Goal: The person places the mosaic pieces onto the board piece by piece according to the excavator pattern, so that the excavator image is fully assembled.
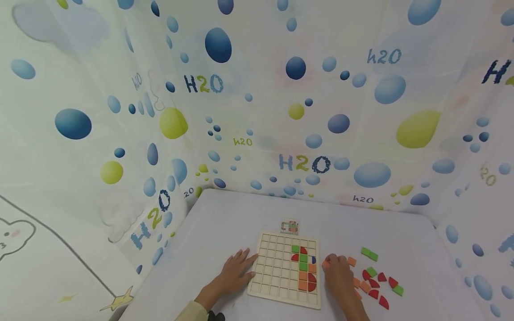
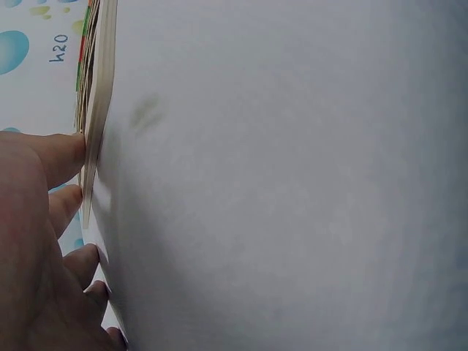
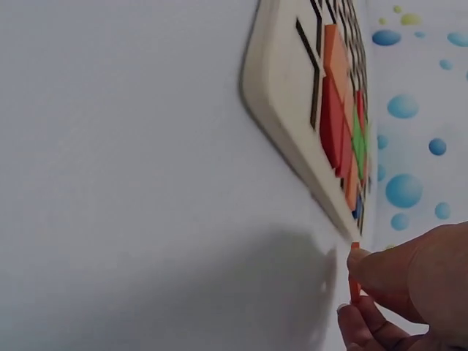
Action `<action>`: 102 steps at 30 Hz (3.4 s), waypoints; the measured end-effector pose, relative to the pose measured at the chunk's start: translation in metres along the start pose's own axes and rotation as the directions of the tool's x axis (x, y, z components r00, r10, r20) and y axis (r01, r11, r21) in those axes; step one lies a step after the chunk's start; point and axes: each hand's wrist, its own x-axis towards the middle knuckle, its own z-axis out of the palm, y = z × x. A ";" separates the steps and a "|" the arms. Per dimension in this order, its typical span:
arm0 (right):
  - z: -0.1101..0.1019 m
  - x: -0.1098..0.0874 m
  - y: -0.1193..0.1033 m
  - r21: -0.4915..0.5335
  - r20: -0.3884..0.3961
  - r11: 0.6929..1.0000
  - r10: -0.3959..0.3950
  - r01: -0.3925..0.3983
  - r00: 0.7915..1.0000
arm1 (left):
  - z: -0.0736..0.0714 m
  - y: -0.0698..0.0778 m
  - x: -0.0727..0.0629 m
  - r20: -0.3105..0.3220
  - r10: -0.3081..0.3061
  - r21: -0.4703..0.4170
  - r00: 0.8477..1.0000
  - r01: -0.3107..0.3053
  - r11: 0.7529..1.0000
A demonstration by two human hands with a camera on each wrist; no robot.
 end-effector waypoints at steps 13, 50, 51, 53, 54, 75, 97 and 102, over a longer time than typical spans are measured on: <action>0.015 -0.003 -0.037 0.020 -0.007 0.943 -0.331 0.331 0.944 | 0.001 -0.002 -0.001 0.005 -0.009 -0.011 1.000 0.009 1.000; 0.020 -0.008 -0.041 -0.043 0.049 0.878 -0.475 0.477 0.879 | 0.003 -0.002 -0.001 0.001 -0.012 0.009 1.000 0.012 1.000; 0.020 -0.007 -0.038 -0.044 0.042 0.879 -0.473 0.474 0.880 | 0.003 -0.002 -0.001 0.000 -0.012 0.008 1.000 0.012 1.000; 0.016 -0.003 -0.031 -0.033 0.029 0.890 -0.454 0.454 0.891 | 0.003 -0.002 -0.001 -0.002 -0.010 0.007 1.000 0.010 1.000; 0.014 -0.001 -0.028 -0.031 0.025 0.901 -0.433 0.434 0.901 | 0.003 -0.001 -0.002 -0.003 -0.010 0.005 1.000 0.010 1.000; -0.045 0.014 0.049 -0.046 -0.036 0.998 0.037 -0.039 0.999 | -0.001 0.001 -0.001 0.002 -0.013 0.003 1.000 0.013 1.000; -0.021 0.017 0.049 -0.014 -0.003 0.998 -0.065 0.065 0.998 | 0.001 -0.001 0.000 0.001 -0.002 0.006 1.000 0.002 1.000; -0.009 0.007 0.039 -0.039 -0.027 0.997 -0.070 0.068 0.997 | 0.002 -0.002 0.001 0.006 -0.006 0.016 1.000 0.006 1.000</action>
